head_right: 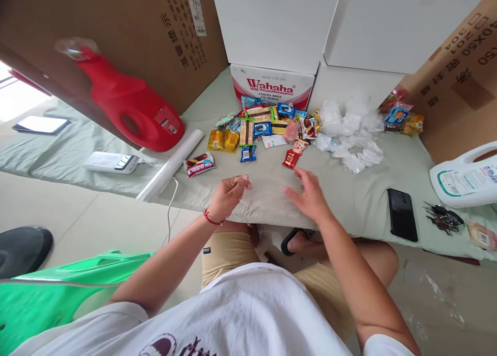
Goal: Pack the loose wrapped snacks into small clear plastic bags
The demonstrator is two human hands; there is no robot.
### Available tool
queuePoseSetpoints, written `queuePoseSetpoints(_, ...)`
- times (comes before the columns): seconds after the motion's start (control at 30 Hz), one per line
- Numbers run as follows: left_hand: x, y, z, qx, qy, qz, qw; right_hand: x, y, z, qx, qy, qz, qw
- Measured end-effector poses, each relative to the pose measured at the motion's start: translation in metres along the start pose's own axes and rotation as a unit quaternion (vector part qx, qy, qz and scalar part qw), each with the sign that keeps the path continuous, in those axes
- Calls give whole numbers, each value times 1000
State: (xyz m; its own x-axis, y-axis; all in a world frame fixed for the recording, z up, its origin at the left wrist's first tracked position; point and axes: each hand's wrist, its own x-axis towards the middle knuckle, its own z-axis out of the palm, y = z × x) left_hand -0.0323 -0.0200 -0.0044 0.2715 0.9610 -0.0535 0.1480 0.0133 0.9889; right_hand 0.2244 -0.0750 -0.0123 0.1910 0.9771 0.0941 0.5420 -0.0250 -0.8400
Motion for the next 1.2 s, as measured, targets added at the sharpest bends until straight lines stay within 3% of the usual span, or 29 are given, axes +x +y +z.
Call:
queuePoseSetpoints(0.07,-2,6,4,25,13,41,999,3,-3,21,-13,-44,28,999)
queuePoseSetpoints(0.13,-3,12,1,45,22,69,996,7,0,24,-35,-80,40,995)
queuePoseSetpoints(0.2,-3,15,-7,57,13,80,995,12,2,11,-96,-86,-12,992)
queuePoseSetpoints(0.3,-1,14,-22,90,-40,73,992,19,-3,-21,-215,-31,-108,970)
queuePoseSetpoints(0.4,2,6,-31,179,-90,52,978,21,-14,-42,-207,15,-113,972)
queuePoseSetpoints(0.5,7,-5,-35,244,-56,36,968,18,-21,-48,-43,-14,-15,999)
queuePoseSetpoints(0.57,11,-10,-36,218,8,29,975,13,-24,-48,86,-52,84,991)
queuePoseSetpoints(0.67,19,-13,-35,41,56,-36,997,3,-28,-52,202,-131,200,950)
queuePoseSetpoints(0.77,32,-8,-33,-147,37,-132,980,-4,-30,-60,251,-171,261,916)
queuePoseSetpoints(0.87,56,-3,-36,-180,14,-139,974,1,-16,-70,246,-159,281,914)
queuePoseSetpoints(0.97,86,-5,-39,-134,-54,-123,982,18,13,-79,169,-114,255,945)
queuePoseSetpoints(1.03,104,-12,-35,-87,-71,-117,987,31,28,-81,60,-23,201,977)
queuePoseSetpoints(1.13,118,-27,-17,-63,-35,-112,991,37,28,-74,-120,146,38,981)
queuePoseSetpoints(1.2,120,-36,-2,-68,-13,-109,992,31,14,-60,-166,129,-85,974)
